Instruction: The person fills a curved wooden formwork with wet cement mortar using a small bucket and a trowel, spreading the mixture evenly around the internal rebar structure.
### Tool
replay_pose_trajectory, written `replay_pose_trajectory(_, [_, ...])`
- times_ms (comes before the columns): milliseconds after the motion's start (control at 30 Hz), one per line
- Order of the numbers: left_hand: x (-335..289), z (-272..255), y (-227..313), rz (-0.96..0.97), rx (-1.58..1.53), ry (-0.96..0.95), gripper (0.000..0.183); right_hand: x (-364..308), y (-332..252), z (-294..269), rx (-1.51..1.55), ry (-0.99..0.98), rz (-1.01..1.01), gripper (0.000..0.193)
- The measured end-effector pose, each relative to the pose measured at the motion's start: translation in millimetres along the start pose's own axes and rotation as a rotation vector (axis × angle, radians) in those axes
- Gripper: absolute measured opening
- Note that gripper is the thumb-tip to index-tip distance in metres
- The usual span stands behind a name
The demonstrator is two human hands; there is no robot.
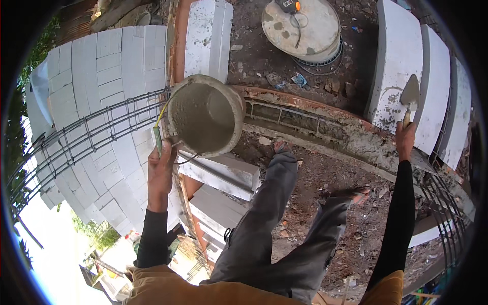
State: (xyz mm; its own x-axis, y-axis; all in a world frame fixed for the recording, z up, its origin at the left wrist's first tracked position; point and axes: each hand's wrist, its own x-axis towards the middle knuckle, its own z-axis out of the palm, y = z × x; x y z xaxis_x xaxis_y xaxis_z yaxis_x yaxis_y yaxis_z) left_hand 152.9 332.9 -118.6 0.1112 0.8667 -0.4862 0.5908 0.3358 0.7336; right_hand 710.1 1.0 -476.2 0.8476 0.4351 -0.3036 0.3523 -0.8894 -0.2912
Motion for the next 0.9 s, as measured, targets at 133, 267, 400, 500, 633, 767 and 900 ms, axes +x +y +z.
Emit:
replay_pose_trajectory(133, [28.5,-34.9,-22.7,-0.223,-0.291,0.07,0.04,-105.9,-47.9,-12.5,0.181,0.0,0.041,0.052])
replay_pose_trajectory(267, [83.5,-56.8,-25.4,-0.335,-0.469,0.077,0.041,-225.5,-68.9,-35.0,0.279,-0.224,0.231,0.05])
replay_pose_trajectory(400, [163.3,-66.5,6.1,-0.349,-0.586,0.017,0.043,-338.5,-15.9,-18.7,0.206,-0.065,0.174,0.047])
replay_pose_trajectory(500, [222.1,-99.6,24.5,-0.342,-0.626,0.022,0.045,-385.6,-39.4,-40.1,0.344,-0.223,0.303,0.043])
replay_pose_trajectory(633, [318.7,-128.0,92.9,-0.276,-0.615,0.147,0.044,-413.7,-62.8,-72.8,0.278,-0.138,0.299,0.044])
replay_pose_trajectory(767, [400.3,-189.2,220.5,0.011,-0.701,0.22,0.068,-424.6,-71.9,-77.4,0.218,-0.149,0.276,0.045])
replay_pose_trajectory(900, [374.2,-161.3,330.7,0.715,-0.551,0.072,0.091,-422.2,-106.4,-107.0,0.254,-0.295,0.375,0.049])
